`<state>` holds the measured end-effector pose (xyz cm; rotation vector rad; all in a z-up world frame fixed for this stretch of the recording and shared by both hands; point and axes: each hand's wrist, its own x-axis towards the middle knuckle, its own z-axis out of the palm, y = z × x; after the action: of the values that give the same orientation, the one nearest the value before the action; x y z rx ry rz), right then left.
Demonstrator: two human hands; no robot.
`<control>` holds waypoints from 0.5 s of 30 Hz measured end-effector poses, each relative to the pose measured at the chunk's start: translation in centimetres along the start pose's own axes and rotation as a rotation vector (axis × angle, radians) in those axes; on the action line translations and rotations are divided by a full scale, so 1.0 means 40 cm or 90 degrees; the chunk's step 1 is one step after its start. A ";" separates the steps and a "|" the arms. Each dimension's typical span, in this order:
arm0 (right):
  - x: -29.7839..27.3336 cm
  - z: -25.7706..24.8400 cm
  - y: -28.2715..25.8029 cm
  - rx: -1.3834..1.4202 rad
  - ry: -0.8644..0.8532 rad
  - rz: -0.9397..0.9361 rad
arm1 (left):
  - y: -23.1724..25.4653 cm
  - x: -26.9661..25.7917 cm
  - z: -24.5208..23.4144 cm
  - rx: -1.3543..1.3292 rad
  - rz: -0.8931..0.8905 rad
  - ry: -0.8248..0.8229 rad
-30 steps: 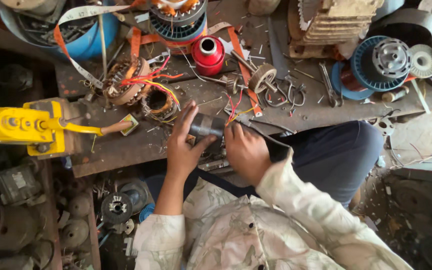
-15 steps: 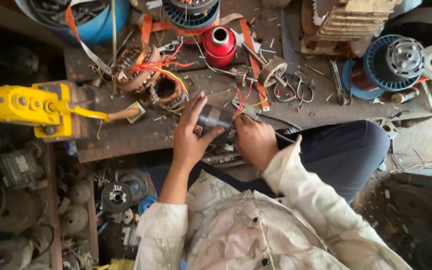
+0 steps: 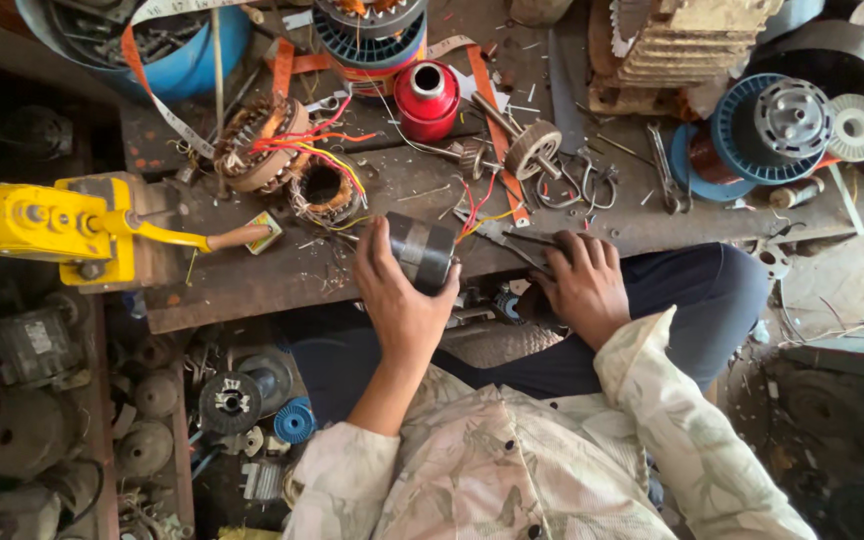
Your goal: The person sits cross-legged on the floor and works on a small electric motor. They use pliers to manipulate the motor's shaft and components, repeatedly adjusting and inspecting the assembly. The person also handles a small metal ring and a fan blade, attempting to fit them onto the motor shaft.
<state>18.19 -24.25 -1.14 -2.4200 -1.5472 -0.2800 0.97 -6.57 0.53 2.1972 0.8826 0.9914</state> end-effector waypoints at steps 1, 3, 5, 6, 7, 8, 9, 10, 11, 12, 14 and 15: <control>-0.002 0.009 0.012 -0.003 -0.002 -0.029 | -0.001 0.005 0.008 0.004 -0.007 0.024; -0.019 0.014 0.022 0.079 -0.027 0.038 | -0.012 0.017 0.010 -0.027 -0.014 0.007; -0.054 0.006 0.018 0.146 -0.049 0.103 | -0.024 0.022 0.003 -0.045 -0.016 -0.015; -0.082 -0.004 0.014 0.171 -0.056 0.136 | -0.028 0.024 -0.001 -0.048 -0.013 -0.030; -0.117 -0.017 0.008 0.194 -0.064 0.171 | -0.028 0.024 -0.003 -0.053 -0.010 -0.047; -0.157 -0.031 0.002 0.296 -0.093 0.267 | -0.024 0.021 -0.001 -0.043 -0.024 -0.037; -0.192 -0.039 -0.004 0.397 -0.121 0.363 | -0.018 0.023 0.004 -0.033 -0.034 -0.026; -0.229 -0.041 -0.016 0.545 -0.102 0.374 | -0.013 0.025 0.011 -0.023 -0.044 -0.015; -0.267 -0.043 -0.024 0.691 -0.083 0.385 | -0.005 0.022 0.020 -0.013 -0.058 0.001; -0.288 -0.036 -0.024 0.838 -0.063 0.394 | 0.002 0.020 0.030 -0.003 -0.073 0.018; -0.310 -0.010 -0.036 0.971 -0.122 0.541 | 0.005 0.017 0.036 0.018 -0.088 0.031; -0.306 0.002 -0.037 1.035 -0.147 0.615 | 0.005 0.020 0.043 0.023 -0.086 0.031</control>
<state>11.74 -34.15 -4.68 -1.4203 -0.0999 1.0244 2.80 -6.46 0.06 2.1201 1.0648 0.9740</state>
